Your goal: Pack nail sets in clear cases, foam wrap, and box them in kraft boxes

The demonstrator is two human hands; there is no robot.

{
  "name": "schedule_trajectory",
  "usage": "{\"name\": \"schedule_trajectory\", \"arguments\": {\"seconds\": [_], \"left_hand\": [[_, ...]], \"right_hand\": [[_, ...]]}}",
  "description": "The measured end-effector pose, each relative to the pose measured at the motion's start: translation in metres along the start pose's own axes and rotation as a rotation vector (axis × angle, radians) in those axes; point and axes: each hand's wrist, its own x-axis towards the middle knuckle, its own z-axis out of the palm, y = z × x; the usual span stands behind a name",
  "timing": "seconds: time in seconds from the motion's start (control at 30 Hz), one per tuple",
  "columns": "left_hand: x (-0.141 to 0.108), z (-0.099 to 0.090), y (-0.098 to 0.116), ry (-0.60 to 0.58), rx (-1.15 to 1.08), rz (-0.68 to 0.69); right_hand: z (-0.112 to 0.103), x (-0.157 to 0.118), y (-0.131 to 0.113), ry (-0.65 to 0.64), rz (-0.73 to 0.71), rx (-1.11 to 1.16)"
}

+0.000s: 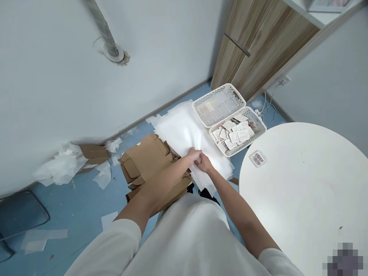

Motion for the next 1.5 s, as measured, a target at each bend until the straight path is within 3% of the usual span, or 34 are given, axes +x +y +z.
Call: {"name": "schedule_trajectory", "arguments": {"seconds": [0.13,0.2,0.37,0.6,0.77,0.97,1.1,1.3,1.5], "left_hand": [[-0.001,-0.004,0.000,0.029,-0.008,-0.033],[-0.003,-0.007,-0.001,0.046,-0.015,-0.043],[-0.010,-0.015,-0.006,0.064,-0.057,-0.026],[-0.022,-0.021,0.003,0.025,-0.058,-0.009],[-0.032,-0.018,0.013,-0.020,-0.054,0.017],[-0.041,-0.016,0.017,0.040,-0.042,0.187],[-0.046,-0.013,0.022,0.072,-0.063,0.302],[-0.048,-0.005,0.028,0.160,0.019,0.425],[-0.056,0.029,0.025,0.169,0.133,0.427]], "right_hand": [[0.003,-0.010,-0.008,0.007,-0.185,-0.008],[0.001,-0.014,-0.009,0.073,-0.234,-0.005],[-0.017,-0.006,-0.004,0.368,-0.040,-0.005],[-0.042,0.012,-0.007,0.391,0.098,-0.007],[-0.049,0.002,-0.012,0.386,0.057,-0.124],[-0.059,-0.010,-0.010,0.527,-0.011,-0.344],[-0.070,-0.024,-0.011,0.505,0.052,-0.360],[-0.086,-0.057,-0.005,0.602,0.047,-0.188],[-0.104,-0.107,0.027,0.778,-0.020,-0.011]]}}
